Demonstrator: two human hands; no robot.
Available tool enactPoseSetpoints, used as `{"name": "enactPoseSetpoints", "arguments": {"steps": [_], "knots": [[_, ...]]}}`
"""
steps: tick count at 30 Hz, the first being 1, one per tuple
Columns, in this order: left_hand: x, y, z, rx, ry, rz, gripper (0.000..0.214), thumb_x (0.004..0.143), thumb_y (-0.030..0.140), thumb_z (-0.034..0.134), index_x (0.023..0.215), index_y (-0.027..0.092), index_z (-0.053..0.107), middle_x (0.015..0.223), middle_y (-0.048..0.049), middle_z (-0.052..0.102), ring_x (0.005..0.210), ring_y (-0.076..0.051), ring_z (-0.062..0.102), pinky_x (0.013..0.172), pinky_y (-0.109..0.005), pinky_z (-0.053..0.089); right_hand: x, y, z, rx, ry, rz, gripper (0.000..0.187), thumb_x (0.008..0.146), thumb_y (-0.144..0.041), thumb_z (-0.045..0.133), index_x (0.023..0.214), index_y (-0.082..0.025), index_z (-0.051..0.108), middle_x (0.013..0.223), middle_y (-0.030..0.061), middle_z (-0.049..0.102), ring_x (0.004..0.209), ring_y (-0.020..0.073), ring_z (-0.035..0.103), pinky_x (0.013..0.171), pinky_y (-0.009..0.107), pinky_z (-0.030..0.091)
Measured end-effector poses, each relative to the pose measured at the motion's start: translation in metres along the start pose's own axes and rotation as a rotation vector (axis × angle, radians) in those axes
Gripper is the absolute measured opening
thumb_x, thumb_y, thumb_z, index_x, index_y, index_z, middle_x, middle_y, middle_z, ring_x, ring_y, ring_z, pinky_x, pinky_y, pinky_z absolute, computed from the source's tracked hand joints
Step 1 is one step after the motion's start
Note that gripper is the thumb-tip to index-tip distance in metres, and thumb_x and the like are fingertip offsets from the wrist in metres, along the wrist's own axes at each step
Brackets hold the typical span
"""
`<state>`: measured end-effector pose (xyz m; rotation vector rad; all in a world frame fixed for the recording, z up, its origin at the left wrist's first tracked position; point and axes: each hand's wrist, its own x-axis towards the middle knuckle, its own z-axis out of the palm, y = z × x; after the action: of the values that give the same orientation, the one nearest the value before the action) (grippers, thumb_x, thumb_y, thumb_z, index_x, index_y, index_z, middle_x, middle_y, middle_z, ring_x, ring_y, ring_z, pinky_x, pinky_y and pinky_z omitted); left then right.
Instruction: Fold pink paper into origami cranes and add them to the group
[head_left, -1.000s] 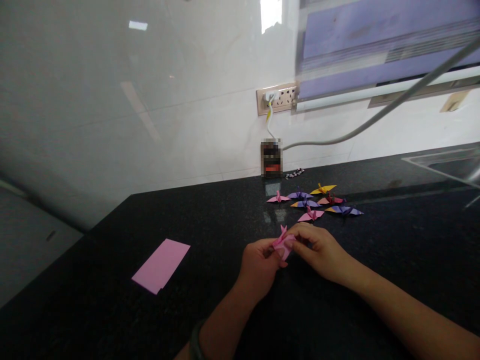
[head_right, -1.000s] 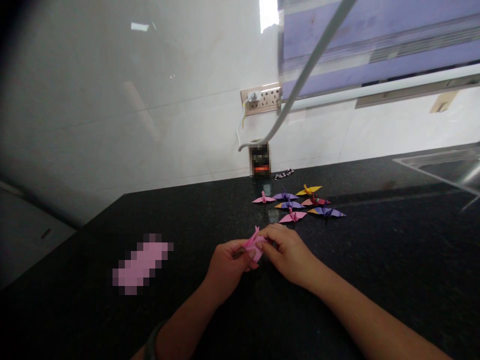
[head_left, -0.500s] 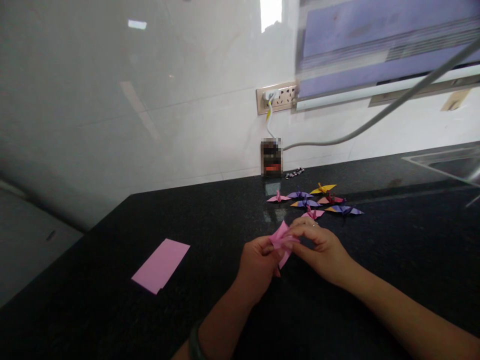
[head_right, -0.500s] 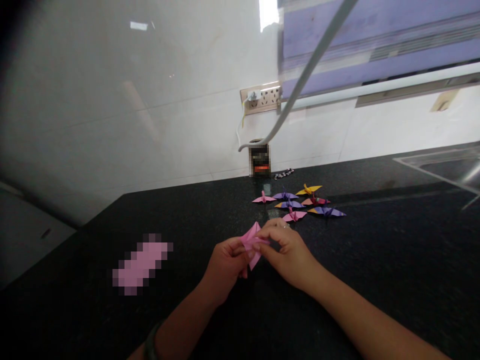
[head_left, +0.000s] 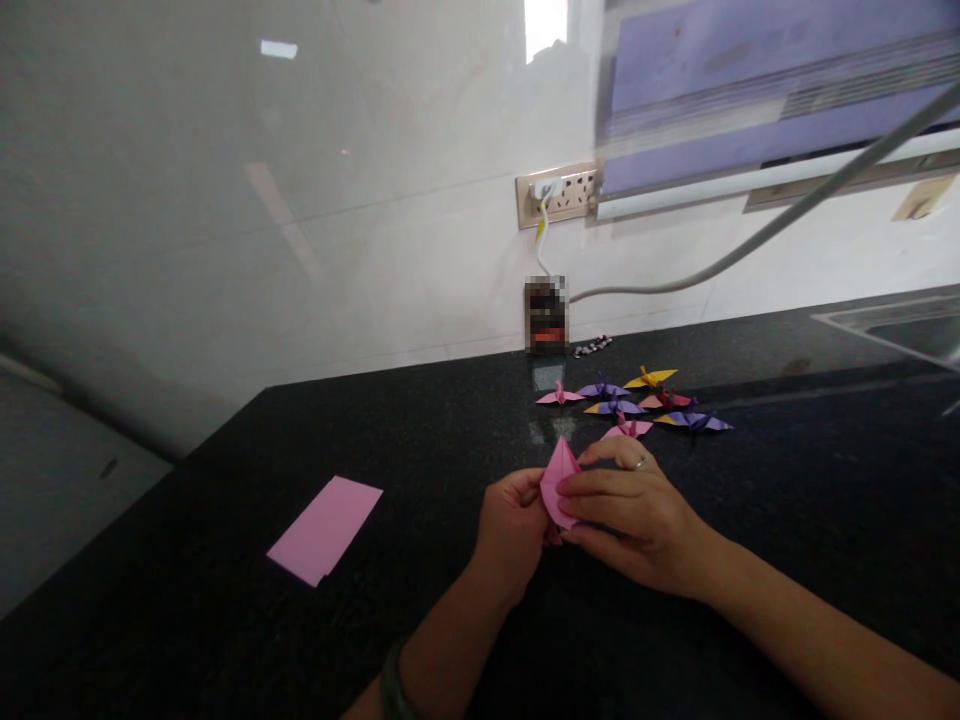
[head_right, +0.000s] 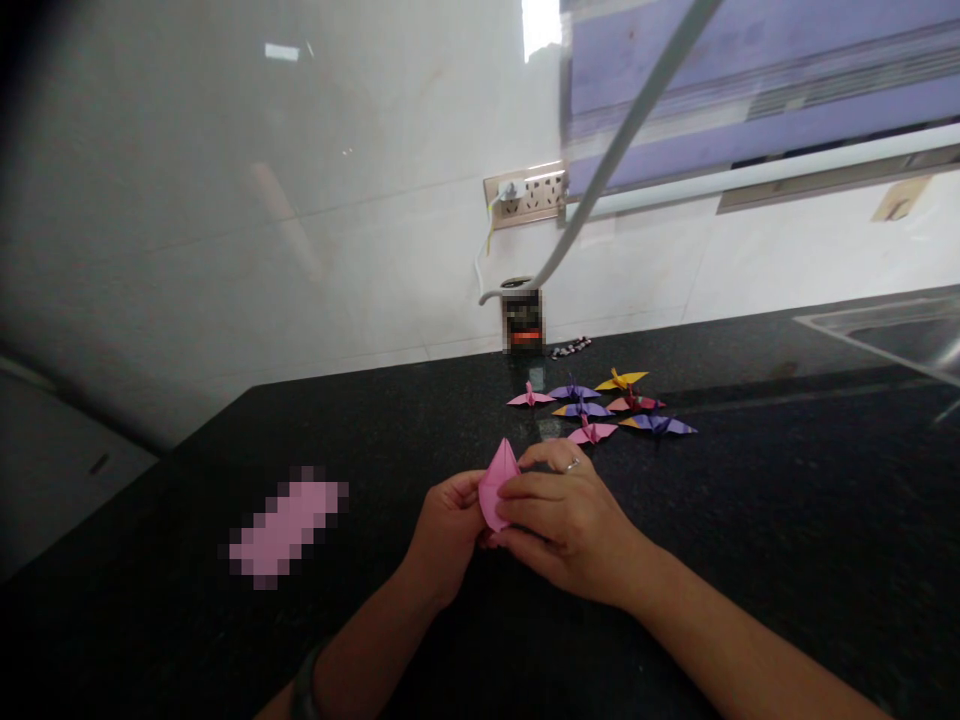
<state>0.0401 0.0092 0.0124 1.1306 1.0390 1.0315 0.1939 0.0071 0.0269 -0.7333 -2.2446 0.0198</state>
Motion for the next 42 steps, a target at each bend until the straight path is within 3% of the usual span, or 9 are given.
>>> {"name": "enactPoseSetpoints", "arguments": {"steps": [5,9,13,14,16,19,27,34,42], "knots": [[0.000,-0.003,0.000,0.082,-0.012,0.066,0.021,0.070,0.024,0.052,0.084,0.013,0.063,0.050,0.0024,0.053,0.038,-0.005,0.041,0.038,-0.017,0.033,0.003,-0.002,0.003,0.120,0.054,0.175,0.011,0.077,-0.019,0.051,0.072,-0.020,0.061,0.072,0.0019,0.063,0.077,0.0171,0.052,0.074,0.036,0.038],[0.000,-0.006,0.000,0.130,-0.039,0.112,0.023,0.073,0.022,0.049,0.089,0.014,0.063,0.057,-0.0002,0.057,0.044,-0.007,0.046,0.042,-0.017,0.036,0.000,-0.002,0.011,0.152,0.162,0.365,0.002,0.072,-0.021,0.056,0.070,-0.020,0.056,0.073,0.0019,0.057,0.075,0.0162,0.051,0.073,0.033,0.039],[-0.002,-0.006,0.000,0.204,-0.032,0.202,0.022,0.073,0.018,0.048,0.086,0.016,0.065,0.060,0.0002,0.057,0.047,-0.006,0.045,0.044,-0.017,0.036,-0.001,-0.001,0.016,0.313,0.271,0.706,0.035,0.064,-0.026,0.063,0.095,-0.019,0.046,0.085,0.0040,0.051,0.075,0.0160,0.051,0.063,0.027,0.043],[-0.003,-0.006,-0.001,0.222,-0.034,0.220,0.022,0.073,0.018,0.048,0.086,0.017,0.065,0.062,0.0001,0.058,0.048,-0.007,0.046,0.045,-0.017,0.037,0.000,-0.001,0.016,0.412,0.219,0.780,0.040,0.064,-0.028,0.063,0.098,-0.019,0.045,0.084,0.0034,0.052,0.072,0.0152,0.051,0.059,0.025,0.043],[-0.004,-0.007,-0.001,0.239,-0.032,0.238,0.022,0.073,0.018,0.047,0.087,0.018,0.065,0.065,-0.0003,0.059,0.050,-0.007,0.047,0.046,-0.017,0.038,0.003,-0.001,0.015,0.670,-0.007,0.873,0.025,0.071,-0.032,0.057,0.089,-0.017,0.049,0.074,0.0018,0.054,0.063,0.0128,0.051,0.053,0.022,0.041],[-0.005,-0.007,-0.001,0.224,-0.003,0.227,0.022,0.074,0.019,0.047,0.088,0.017,0.064,0.067,-0.0011,0.060,0.049,-0.008,0.048,0.045,-0.018,0.038,0.005,-0.004,0.015,0.874,-0.152,0.932,0.024,0.076,-0.039,0.049,0.077,-0.014,0.052,0.062,-0.0002,0.052,0.048,0.0081,0.044,0.042,0.019,0.034],[0.000,0.002,0.002,0.033,0.074,0.023,0.015,0.069,0.020,0.052,0.081,0.013,0.057,0.057,-0.0002,0.060,0.041,-0.007,0.048,0.041,-0.018,0.037,0.003,-0.009,0.025,0.939,-0.086,0.851,0.016,0.073,-0.027,0.054,0.085,-0.017,0.051,0.070,-0.0010,0.053,0.057,0.0091,0.047,0.047,0.018,0.036],[0.000,0.000,0.001,0.078,0.028,0.025,0.012,0.066,0.023,0.058,0.071,0.013,0.059,0.055,-0.0003,0.059,0.043,-0.008,0.049,0.041,-0.018,0.035,-0.001,0.000,0.024,0.729,0.008,0.889,0.010,0.074,-0.025,0.052,0.072,-0.016,0.052,0.065,-0.0006,0.052,0.057,0.0101,0.047,0.050,0.021,0.037],[0.001,-0.002,0.002,0.005,0.080,0.010,0.009,0.066,0.019,0.057,0.071,0.012,0.055,0.050,0.0014,0.057,0.040,-0.007,0.048,0.041,-0.017,0.036,0.003,-0.007,0.025,1.051,0.032,0.961,0.015,0.068,-0.025,0.058,0.076,-0.017,0.048,0.063,-0.0024,0.053,0.055,0.0114,0.052,0.047,0.021,0.038]]}}
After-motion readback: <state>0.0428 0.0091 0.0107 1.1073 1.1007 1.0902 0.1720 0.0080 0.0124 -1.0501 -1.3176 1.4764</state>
